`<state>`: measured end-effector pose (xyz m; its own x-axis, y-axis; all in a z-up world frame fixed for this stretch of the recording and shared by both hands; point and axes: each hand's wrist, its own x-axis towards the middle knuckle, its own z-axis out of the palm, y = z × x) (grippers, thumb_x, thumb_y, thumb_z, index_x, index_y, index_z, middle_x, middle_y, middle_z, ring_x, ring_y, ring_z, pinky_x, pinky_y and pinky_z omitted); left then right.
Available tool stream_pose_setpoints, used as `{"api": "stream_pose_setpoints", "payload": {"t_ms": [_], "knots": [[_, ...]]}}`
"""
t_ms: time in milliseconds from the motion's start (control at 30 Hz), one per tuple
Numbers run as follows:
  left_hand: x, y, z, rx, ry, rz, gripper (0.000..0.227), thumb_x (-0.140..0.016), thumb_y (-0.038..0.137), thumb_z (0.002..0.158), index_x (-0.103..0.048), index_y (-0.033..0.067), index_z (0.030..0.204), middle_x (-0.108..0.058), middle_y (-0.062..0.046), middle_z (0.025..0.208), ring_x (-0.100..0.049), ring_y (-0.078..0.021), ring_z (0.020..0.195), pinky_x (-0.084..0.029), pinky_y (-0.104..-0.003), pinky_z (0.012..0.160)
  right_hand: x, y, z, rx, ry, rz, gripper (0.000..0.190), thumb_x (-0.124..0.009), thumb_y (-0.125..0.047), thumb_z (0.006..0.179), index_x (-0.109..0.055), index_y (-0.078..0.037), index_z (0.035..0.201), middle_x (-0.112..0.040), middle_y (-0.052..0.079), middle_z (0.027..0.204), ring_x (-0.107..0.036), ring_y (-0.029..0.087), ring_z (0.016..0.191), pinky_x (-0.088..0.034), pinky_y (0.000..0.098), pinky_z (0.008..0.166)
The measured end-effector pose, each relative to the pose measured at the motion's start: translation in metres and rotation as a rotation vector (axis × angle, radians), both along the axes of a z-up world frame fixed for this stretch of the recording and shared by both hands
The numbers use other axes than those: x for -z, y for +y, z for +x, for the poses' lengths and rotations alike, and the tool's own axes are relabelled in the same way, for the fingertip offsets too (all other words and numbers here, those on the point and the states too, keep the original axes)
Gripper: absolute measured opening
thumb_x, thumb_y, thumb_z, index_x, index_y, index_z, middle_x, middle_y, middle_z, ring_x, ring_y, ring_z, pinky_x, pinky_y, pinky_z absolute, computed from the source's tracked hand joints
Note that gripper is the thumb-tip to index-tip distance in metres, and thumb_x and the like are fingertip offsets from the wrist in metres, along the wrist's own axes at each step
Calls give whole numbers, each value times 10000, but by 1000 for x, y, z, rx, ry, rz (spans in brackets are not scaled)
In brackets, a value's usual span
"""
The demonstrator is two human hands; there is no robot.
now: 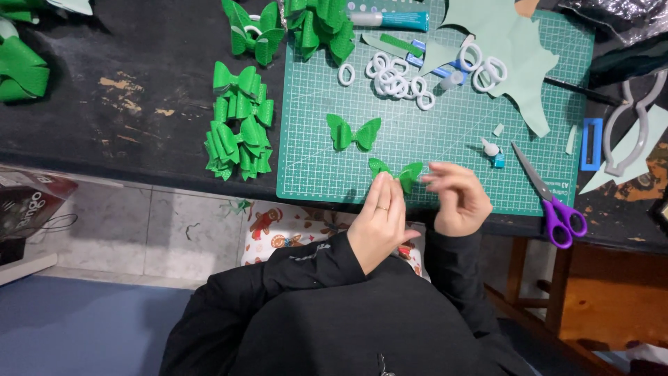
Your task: Assembling and gluing green textured leather butterfly and bow accessories on a workbench.
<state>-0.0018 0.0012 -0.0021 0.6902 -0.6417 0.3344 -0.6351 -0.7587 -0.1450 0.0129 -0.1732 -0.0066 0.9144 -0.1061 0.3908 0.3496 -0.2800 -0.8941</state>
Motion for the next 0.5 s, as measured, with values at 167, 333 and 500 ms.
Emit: {"api": "stream_pose_setpoints", "payload": {"t_ms": [167, 333, 500], "knots": [[-2, 1, 1, 12, 0, 16, 916, -577, 675, 873, -648, -147, 1270, -658, -265, 1265, -580, -396, 1292, -331, -503, 1220, 17, -16, -8, -67, -49, 35, 222, -411, 9, 923, -502, -40, 727, -652, 155, 810, -543, 146, 674, -452, 236, 609], [-5, 0, 2, 11, -26, 32, 873, -578, 650, 913, -649, -146, 1263, -646, -269, 1277, -579, -395, 1291, -321, -502, 1227, 12, -14, -9, -108, 15, 151, 211, -395, -54, 868, -430, -62, 660, -564, 97, 653, -407, 119, 546, -335, 247, 488], [-7, -1, 3, 13, -8, 47, 798, -573, 596, 936, -656, -132, 1254, -654, -257, 1271, -585, -388, 1283, -330, -500, 1216, 28, -13, -7, 2, 93, 129, 424, -353, -190, 1150, -437, -60, 755, -523, 65, 656, -462, 104, 526, -371, 252, 510]]}}
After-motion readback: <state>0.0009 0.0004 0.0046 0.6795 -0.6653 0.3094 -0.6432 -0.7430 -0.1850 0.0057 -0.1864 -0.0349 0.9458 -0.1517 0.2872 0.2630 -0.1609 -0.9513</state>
